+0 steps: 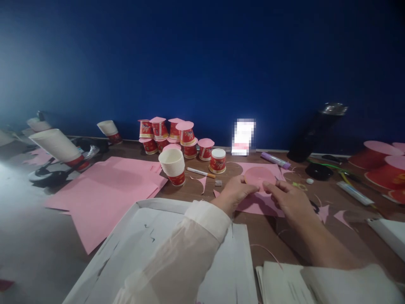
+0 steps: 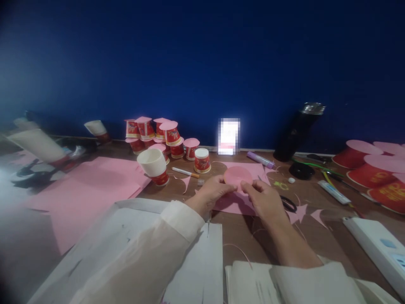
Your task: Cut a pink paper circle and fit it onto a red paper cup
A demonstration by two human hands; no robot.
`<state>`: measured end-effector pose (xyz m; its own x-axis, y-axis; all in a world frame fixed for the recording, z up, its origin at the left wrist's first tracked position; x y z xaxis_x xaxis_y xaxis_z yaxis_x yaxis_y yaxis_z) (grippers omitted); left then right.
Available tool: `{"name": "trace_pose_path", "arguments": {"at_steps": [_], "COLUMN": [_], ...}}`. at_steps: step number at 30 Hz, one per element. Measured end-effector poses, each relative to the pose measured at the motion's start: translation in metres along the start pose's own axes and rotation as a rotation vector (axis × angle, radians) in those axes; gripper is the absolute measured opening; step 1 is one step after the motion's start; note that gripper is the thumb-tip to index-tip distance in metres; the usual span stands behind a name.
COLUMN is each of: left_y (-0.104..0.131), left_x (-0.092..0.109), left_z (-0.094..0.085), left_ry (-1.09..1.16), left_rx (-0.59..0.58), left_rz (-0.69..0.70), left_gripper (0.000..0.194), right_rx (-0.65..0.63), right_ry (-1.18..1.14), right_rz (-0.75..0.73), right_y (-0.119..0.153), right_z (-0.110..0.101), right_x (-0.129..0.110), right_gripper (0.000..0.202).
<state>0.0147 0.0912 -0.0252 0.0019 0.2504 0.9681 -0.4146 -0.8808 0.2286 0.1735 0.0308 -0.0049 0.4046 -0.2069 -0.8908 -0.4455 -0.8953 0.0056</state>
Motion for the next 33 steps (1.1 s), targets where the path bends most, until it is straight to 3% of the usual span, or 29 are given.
{"name": "trace_pose_path", "arguments": {"at_steps": [14,33], "left_y": [-0.001,-0.009], "left_x": [-0.006,-0.015], "left_z": [0.004,0.003], "left_ry": [0.002,-0.026], "left_rx": [-0.041,-0.039], "left_rz": [-0.07,-0.053], "left_gripper": [0.011,0.012], "right_rx": [0.001,-0.017], "right_ry": [0.098,0.067], "right_rz": [-0.025,-0.018], "right_y": [0.002,0.001], "right_z": [-0.001,0.001], "right_x": [-0.008,-0.006], "right_gripper": [0.043,0.041]}}
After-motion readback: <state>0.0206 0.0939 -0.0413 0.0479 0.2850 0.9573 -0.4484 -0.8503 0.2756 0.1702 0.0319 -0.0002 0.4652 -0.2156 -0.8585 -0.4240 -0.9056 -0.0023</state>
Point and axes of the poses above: each hand's wrist, its own y-axis away from the middle knuckle, its own z-axis out of the palm, x = y × z, the point moved 6 cm from there along -y, towards the middle knuckle, and after that the axes turned 3 degrees about -y, right-handed, at the moved point
